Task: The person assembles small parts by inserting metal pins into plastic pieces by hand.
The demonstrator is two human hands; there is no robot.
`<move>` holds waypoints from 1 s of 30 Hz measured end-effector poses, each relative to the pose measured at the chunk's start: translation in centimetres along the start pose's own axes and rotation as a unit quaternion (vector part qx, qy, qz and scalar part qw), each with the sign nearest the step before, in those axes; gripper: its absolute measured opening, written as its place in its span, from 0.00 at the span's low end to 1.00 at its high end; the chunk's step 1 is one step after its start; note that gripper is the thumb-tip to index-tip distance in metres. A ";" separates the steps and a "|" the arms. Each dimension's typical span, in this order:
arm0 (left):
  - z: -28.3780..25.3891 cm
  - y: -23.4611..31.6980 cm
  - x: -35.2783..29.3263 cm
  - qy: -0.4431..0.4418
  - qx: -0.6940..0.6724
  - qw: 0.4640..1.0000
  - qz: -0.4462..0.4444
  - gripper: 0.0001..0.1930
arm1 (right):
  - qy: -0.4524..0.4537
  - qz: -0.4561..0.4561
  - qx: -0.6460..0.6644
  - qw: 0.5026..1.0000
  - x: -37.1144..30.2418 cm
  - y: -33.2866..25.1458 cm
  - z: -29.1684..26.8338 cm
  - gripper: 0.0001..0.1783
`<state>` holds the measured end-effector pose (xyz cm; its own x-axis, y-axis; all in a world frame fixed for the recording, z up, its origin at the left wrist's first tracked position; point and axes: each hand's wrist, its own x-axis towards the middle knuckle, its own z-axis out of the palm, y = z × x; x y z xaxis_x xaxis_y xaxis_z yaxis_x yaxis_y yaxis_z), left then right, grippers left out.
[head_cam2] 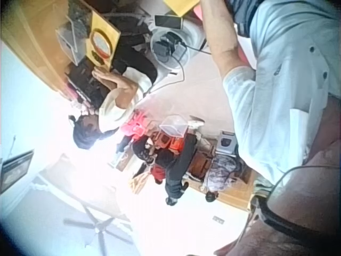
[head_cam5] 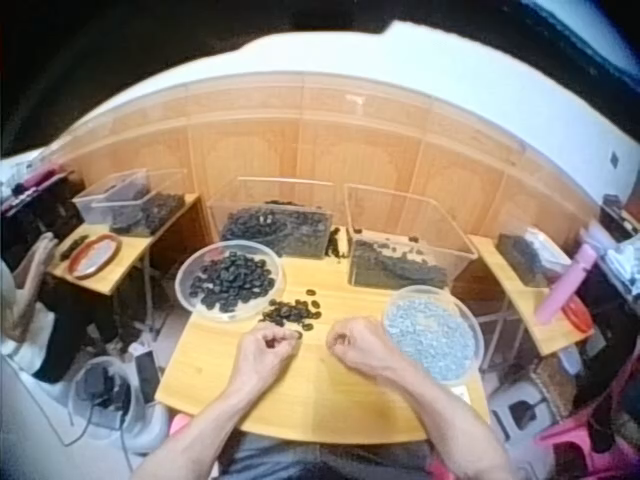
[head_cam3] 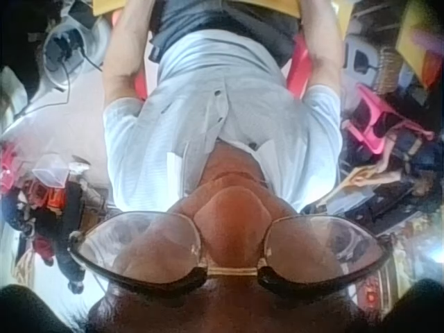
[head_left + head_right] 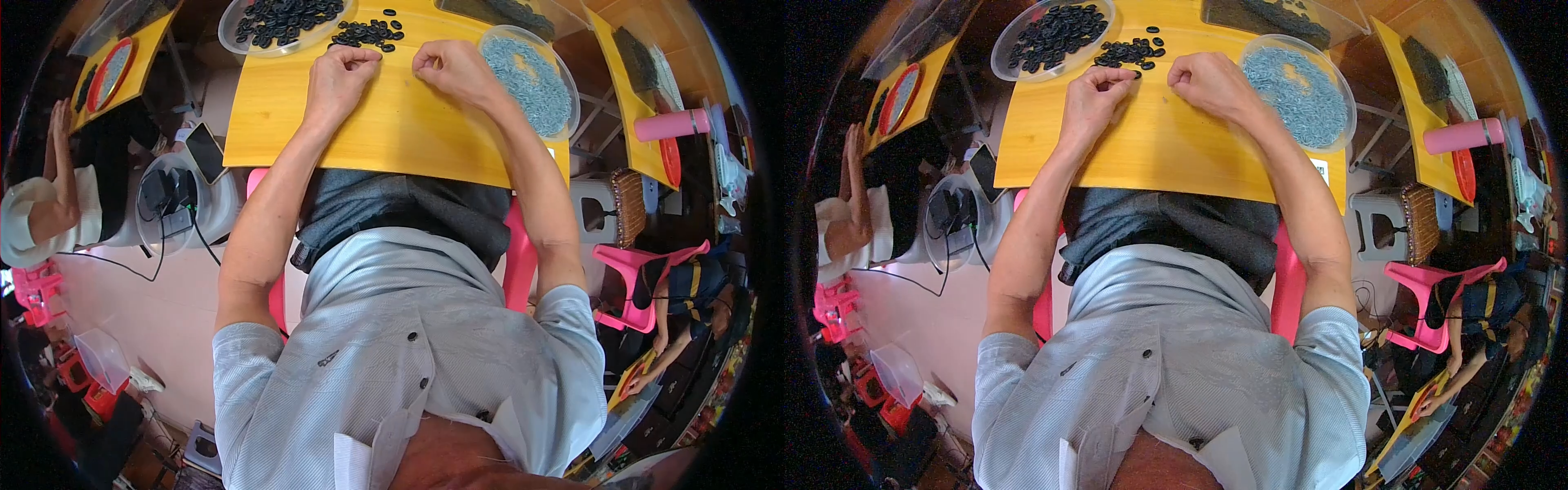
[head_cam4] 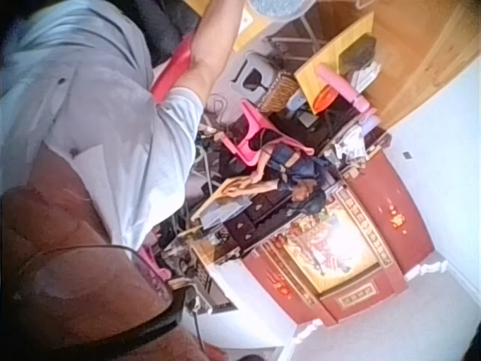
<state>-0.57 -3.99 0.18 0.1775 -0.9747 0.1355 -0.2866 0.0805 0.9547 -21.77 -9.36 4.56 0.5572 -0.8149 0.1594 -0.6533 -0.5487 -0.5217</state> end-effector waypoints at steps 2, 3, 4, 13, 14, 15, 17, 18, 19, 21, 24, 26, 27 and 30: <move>0.1 -0.3 0.1 -0.008 0.018 1.000 0.013 0.10 | -0.028 -0.011 -0.021 0.999 -0.1 0.4 0.0 0.11; 0.1 -0.3 0.0 -0.011 0.017 1.000 0.016 0.10 | -0.034 -0.004 -0.034 0.999 -0.1 -0.1 -0.2 0.10; 0.1 -0.4 0.0 -0.015 0.016 1.000 0.019 0.09 | -0.040 0.003 -0.046 0.998 -0.2 -0.5 -0.2 0.10; 0.3 -0.8 -0.4 -0.029 0.056 0.993 0.102 0.10 | -0.030 0.005 -0.104 0.994 -0.6 -1.6 1.6 0.10; 0.3 -0.8 -0.4 -0.028 0.056 0.993 0.102 0.10 | -0.030 0.004 -0.104 0.994 -0.5 -1.6 1.6 0.10; 0.4 -0.8 -0.5 -0.027 0.069 0.990 0.121 0.10 | -0.031 0.004 -0.106 0.994 -0.5 -1.6 1.7 0.10; 0.5 -0.8 -0.7 -0.025 0.081 0.986 0.141 0.09 | -0.032 0.004 -0.108 0.994 -0.5 -1.6 1.7 0.11; 0.5 -0.7 -0.7 -0.027 0.094 0.983 0.154 0.09 | -0.026 0.010 -0.088 0.996 -0.5 -1.6 1.8 0.11; 0.5 -0.6 -0.8 -0.029 0.108 0.980 0.168 0.09 | -0.020 0.016 -0.068 0.997 -0.5 -1.6 1.8 0.11; 0.6 0.0 -1.0 -0.042 0.101 0.983 0.146 0.08 | -0.016 0.032 -0.011 0.999 -0.4 -1.6 1.5 0.11; 0.6 0.3 -1.1 -0.067 0.085 0.987 0.117 0.08 | -0.018 0.057 0.081 0.995 -0.2 -1.5 1.3 0.11; 0.5 0.3 -1.1 -0.079 0.077 0.988 0.109 0.08 | -0.024 0.065 0.117 0.991 -0.1 -1.2 1.4 0.11; 0.5 0.3 -1.0 -0.086 0.060 0.989 0.102 0.09 | -0.023 0.062 0.142 0.988 -0.1 -0.9 1.5 0.11; 0.2 0.3 -0.6 -0.102 0.029 0.991 0.085 0.10 | -0.030 0.063 0.182 0.981 0.1 -0.1 1.6 0.09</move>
<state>-0.92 -3.40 0.29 -0.0706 -0.9702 0.2318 -0.3509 0.2417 0.9047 -20.86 -9.12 3.25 0.5205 -0.8533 0.0302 -0.4993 -0.3328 -0.8000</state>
